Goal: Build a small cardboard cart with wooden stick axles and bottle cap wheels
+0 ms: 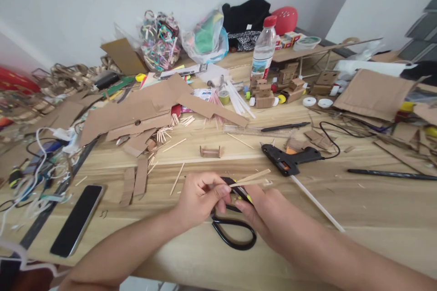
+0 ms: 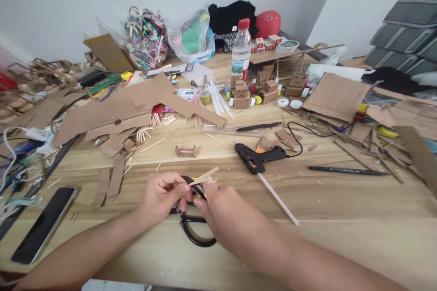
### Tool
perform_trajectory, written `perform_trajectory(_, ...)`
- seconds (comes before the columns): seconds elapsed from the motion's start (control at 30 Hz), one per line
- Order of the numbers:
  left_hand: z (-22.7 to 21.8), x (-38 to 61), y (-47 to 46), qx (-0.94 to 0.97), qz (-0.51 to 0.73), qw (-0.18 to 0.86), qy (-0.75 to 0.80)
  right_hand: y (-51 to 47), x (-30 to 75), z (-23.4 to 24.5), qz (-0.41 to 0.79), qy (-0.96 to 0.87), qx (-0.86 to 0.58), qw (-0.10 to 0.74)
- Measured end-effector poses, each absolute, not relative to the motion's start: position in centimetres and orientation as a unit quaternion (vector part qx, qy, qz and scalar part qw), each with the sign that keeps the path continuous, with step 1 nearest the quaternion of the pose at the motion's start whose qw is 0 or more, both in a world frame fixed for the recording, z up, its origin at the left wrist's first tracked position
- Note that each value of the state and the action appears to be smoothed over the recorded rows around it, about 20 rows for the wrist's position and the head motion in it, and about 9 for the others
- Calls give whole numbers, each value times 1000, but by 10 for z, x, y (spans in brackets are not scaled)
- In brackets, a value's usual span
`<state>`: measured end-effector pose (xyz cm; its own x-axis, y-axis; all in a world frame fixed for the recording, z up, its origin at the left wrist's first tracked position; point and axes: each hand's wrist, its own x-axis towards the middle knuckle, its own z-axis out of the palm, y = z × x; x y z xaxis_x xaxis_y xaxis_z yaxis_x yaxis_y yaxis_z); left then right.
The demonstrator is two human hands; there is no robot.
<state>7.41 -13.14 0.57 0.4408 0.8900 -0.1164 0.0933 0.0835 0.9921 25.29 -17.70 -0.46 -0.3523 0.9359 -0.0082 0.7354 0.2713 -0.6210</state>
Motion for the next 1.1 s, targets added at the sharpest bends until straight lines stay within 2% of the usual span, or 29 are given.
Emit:
perform_trajectory(0.1, 7, 74, -130, 593, 326, 612, 410, -171, 254, 4, 329, -765, -516, 203)
perform_trajectory(0.3, 10, 76, -129, 588, 321, 613, 420, -163, 257, 21, 559, -675, -432, 215)
perform_trajectory(0.63, 9, 74, -126, 580, 307, 632, 412, -159, 261, 19, 627, -646, -380, 211)
perform_trajectory(0.77, 9, 74, -125, 579, 307, 635, 410, -158, 261, 18, 614, -660, -379, 210)
perform_trajectory(0.9, 14, 75, -120, 594, 296, 627, 408, -158, 260, 18, 453, -720, -469, 237)
perform_trajectory(0.97, 17, 75, -119, 611, 291, 616, 404, -158, 259, 18, 376, -734, -520, 223)
perform_trajectory(1.1, 17, 75, -121, 627, 293, 593, 411, -160, 259, 15, 335, -736, -563, 172)
